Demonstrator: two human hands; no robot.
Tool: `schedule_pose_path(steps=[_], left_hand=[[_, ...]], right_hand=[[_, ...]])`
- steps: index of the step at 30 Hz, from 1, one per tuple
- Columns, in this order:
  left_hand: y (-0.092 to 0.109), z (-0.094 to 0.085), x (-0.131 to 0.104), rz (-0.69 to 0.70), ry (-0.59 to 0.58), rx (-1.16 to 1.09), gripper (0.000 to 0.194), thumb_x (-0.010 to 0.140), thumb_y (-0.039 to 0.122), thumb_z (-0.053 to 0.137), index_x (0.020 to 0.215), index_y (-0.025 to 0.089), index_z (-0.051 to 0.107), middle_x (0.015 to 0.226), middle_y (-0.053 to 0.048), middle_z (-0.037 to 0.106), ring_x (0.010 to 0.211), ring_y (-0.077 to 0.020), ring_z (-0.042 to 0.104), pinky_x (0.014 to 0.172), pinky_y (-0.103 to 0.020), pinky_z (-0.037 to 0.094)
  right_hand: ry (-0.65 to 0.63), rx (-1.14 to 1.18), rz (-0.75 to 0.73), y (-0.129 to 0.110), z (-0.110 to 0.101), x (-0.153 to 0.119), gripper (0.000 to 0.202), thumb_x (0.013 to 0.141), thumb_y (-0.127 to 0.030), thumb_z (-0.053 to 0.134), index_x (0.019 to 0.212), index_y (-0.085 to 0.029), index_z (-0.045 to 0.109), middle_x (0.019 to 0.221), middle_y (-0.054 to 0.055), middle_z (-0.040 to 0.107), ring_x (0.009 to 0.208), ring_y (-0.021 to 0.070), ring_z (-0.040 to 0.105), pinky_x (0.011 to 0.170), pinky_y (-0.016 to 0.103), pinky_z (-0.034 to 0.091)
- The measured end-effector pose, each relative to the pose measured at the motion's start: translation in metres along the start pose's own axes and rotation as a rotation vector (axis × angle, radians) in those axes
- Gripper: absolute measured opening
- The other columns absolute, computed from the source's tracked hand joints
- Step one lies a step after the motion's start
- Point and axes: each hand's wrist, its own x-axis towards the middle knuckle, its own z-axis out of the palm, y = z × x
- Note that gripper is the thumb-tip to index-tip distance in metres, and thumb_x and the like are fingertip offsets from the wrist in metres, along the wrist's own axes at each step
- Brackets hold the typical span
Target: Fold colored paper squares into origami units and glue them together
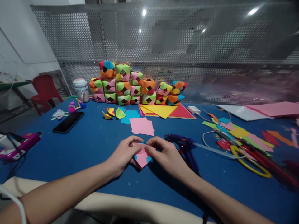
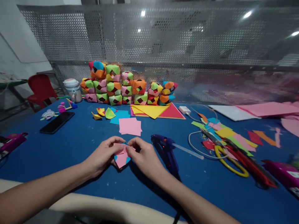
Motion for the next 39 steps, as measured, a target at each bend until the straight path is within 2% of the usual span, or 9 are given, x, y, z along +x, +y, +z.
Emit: schedule_pose_path(steps=[3, 8, 14, 17, 20, 23, 29, 35, 39], left_hand=[[0.0006, 0.0010, 0.0007, 0.030, 0.047, 0.036, 0.018, 0.070, 0.028, 0.061, 0.081, 0.015, 0.057, 0.063, 0.001, 0.054, 0.049, -0.0078, 0.050, 0.038, -0.015, 0.039], [0.0003, 0.0028, -0.0001, 0.035, 0.050, 0.029, 0.011, 0.071, 0.025, 0.058, 0.076, 0.015, 0.058, 0.060, 0.002, 0.053, 0.049, -0.0076, 0.049, 0.040, -0.015, 0.033], [-0.0025, 0.0014, -0.0009, 0.167, 0.057, 0.180, 0.010, 0.072, 0.021, 0.055, 0.075, 0.015, 0.061, 0.068, 0.001, 0.058, 0.061, -0.0090, 0.050, 0.056, -0.019, 0.036], [-0.0014, 0.0021, -0.0015, 0.194, 0.038, 0.222, 0.011, 0.073, 0.024, 0.055, 0.076, 0.015, 0.062, 0.070, 0.000, 0.059, 0.064, -0.0106, 0.050, 0.060, -0.020, 0.037], [0.0005, 0.0038, -0.0020, 0.187, 0.031, 0.215, 0.011, 0.072, 0.019, 0.053, 0.076, 0.015, 0.062, 0.070, 0.001, 0.058, 0.065, -0.0102, 0.049, 0.061, -0.020, 0.037], [0.0023, 0.0051, -0.0027, 0.153, 0.017, 0.213, 0.014, 0.071, 0.014, 0.049, 0.078, 0.014, 0.062, 0.070, 0.001, 0.057, 0.064, -0.0098, 0.049, 0.061, -0.020, 0.037], [0.0038, 0.0033, -0.0044, 0.240, 0.029, 0.402, 0.013, 0.077, 0.026, 0.053, 0.075, 0.015, 0.059, 0.067, 0.002, 0.054, 0.061, -0.0095, 0.045, 0.057, -0.021, 0.035], [0.0010, -0.0018, -0.0049, 0.333, 0.099, 0.528, 0.014, 0.080, 0.025, 0.048, 0.078, 0.016, 0.059, 0.068, 0.002, 0.056, 0.061, -0.0098, 0.046, 0.056, -0.020, 0.035], [-0.0018, -0.0012, -0.0069, 0.397, 0.120, 0.588, 0.015, 0.081, 0.024, 0.047, 0.079, 0.017, 0.060, 0.071, 0.001, 0.059, 0.064, -0.0105, 0.049, 0.058, -0.021, 0.037]], right_hand=[[0.000, 0.046, 0.008, 0.0012, 0.0003, -0.0018, 0.011, 0.078, -0.027, 0.053, 0.078, -0.017, 0.057, 0.067, -0.001, 0.055, 0.060, 0.0120, 0.049, 0.054, 0.023, 0.040], [-0.037, 0.084, 0.003, 0.0024, -0.0019, -0.0037, 0.009, 0.079, -0.023, 0.051, 0.078, -0.018, 0.058, 0.069, -0.002, 0.054, 0.063, 0.0117, 0.049, 0.058, 0.023, 0.040], [-0.074, 0.131, 0.038, 0.0008, -0.0059, -0.0033, 0.017, 0.083, -0.027, 0.048, 0.073, -0.018, 0.058, 0.067, -0.001, 0.057, 0.065, 0.0124, 0.053, 0.062, 0.025, 0.041], [-0.056, 0.202, 0.089, 0.0015, -0.0036, -0.0020, 0.011, 0.079, -0.027, 0.053, 0.074, -0.018, 0.055, 0.063, -0.003, 0.055, 0.058, 0.0111, 0.052, 0.056, 0.024, 0.041], [-0.029, 0.240, 0.104, 0.0027, -0.0006, -0.0021, 0.007, 0.075, -0.023, 0.056, 0.078, -0.018, 0.052, 0.061, -0.004, 0.053, 0.055, 0.0100, 0.051, 0.053, 0.022, 0.042], [-0.004, 0.222, 0.070, 0.0034, 0.0011, -0.0039, 0.005, 0.076, -0.021, 0.053, 0.079, -0.018, 0.052, 0.063, -0.004, 0.052, 0.055, 0.0099, 0.051, 0.053, 0.022, 0.044], [0.074, 0.042, -0.110, 0.0011, 0.0008, -0.0089, 0.003, 0.076, -0.019, 0.052, 0.074, -0.018, 0.054, 0.069, -0.001, 0.056, 0.064, 0.0120, 0.054, 0.060, 0.024, 0.046], [0.022, 0.119, -0.045, -0.0010, -0.0043, -0.0101, 0.015, 0.084, -0.028, 0.049, 0.090, -0.019, 0.058, 0.079, 0.001, 0.063, 0.069, 0.0131, 0.059, 0.062, 0.025, 0.046], [0.040, -0.021, -0.117, -0.0002, -0.0024, -0.0092, 0.013, 0.083, -0.025, 0.050, 0.079, -0.017, 0.059, 0.073, 0.001, 0.061, 0.066, 0.0132, 0.056, 0.062, 0.025, 0.044]])
